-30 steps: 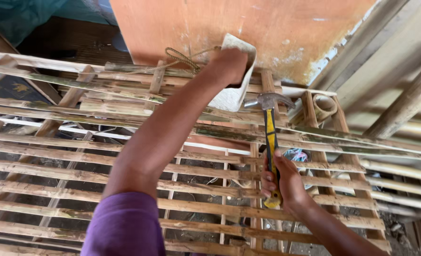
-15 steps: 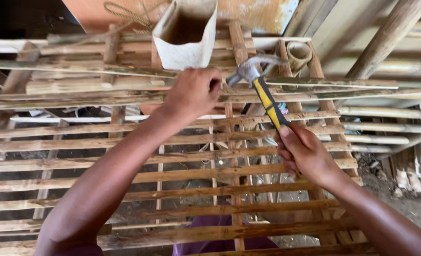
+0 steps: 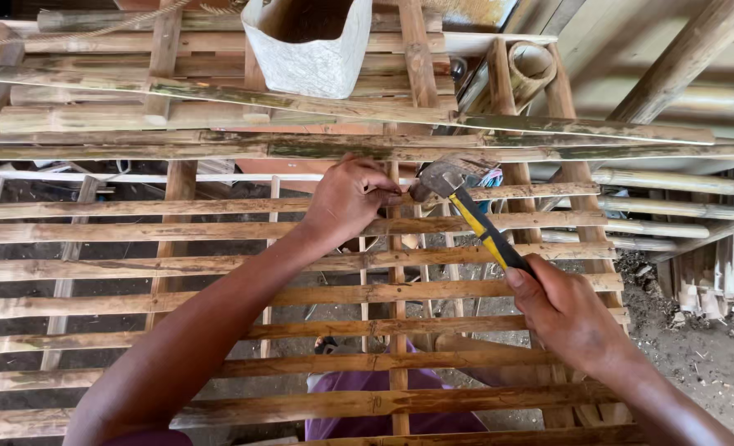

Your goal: The person is assembling a bamboo frame by placing thin bamboo strips across a grid structure and securing them with nails. They use a hammer to drive nails into the intersections of the strips, repeatedly retrieving nails from a white bag placed on the frame.

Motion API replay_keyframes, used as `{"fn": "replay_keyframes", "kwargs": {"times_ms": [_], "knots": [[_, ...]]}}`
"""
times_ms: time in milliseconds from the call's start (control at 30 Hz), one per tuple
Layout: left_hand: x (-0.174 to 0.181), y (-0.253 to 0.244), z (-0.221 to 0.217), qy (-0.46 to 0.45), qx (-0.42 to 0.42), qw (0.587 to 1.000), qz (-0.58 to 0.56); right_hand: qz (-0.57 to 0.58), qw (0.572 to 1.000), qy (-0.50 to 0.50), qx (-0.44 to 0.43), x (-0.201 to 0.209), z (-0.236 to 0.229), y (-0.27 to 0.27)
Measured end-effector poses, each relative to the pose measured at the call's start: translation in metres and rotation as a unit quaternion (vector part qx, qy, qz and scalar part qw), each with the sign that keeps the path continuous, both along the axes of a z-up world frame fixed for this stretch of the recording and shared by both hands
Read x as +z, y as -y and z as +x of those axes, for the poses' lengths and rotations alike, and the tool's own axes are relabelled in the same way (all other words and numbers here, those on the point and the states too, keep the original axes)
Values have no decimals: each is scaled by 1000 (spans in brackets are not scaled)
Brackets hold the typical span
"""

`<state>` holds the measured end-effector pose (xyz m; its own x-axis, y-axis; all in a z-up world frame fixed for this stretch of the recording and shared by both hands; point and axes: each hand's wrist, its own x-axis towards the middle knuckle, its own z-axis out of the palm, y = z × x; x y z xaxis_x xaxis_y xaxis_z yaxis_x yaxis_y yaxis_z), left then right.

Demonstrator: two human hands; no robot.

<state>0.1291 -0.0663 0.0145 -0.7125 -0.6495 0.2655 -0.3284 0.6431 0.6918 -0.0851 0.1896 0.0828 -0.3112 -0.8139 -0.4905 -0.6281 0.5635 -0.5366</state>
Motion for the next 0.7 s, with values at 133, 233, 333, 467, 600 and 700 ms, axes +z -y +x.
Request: {"fn": "replay_keyframes", "kwargs": {"times_ms": [133, 233, 333, 467, 600, 700], "knots": [[-4, -4, 2, -37, 9, 999, 13, -166, 985, 44, 8, 20, 11, -12], [-3, -6, 4, -64, 10, 998, -14, -328, 942, 11, 65, 34, 19, -4], [-1, -1, 2, -50, 11, 996, -71, -198, 969, -70, 127, 32, 25, 17], [-3, -4, 2, -33, -14, 999, -34, -63, 995, -72, 42, 25, 19, 3], [14, 5, 28, -37, -76, 994, -63, -179, 982, 15, 50, 18, 5, -10], [16, -8, 42, 99, -46, 992, -60, -149, 988, 9, 44, 4, 2, -17]]}}
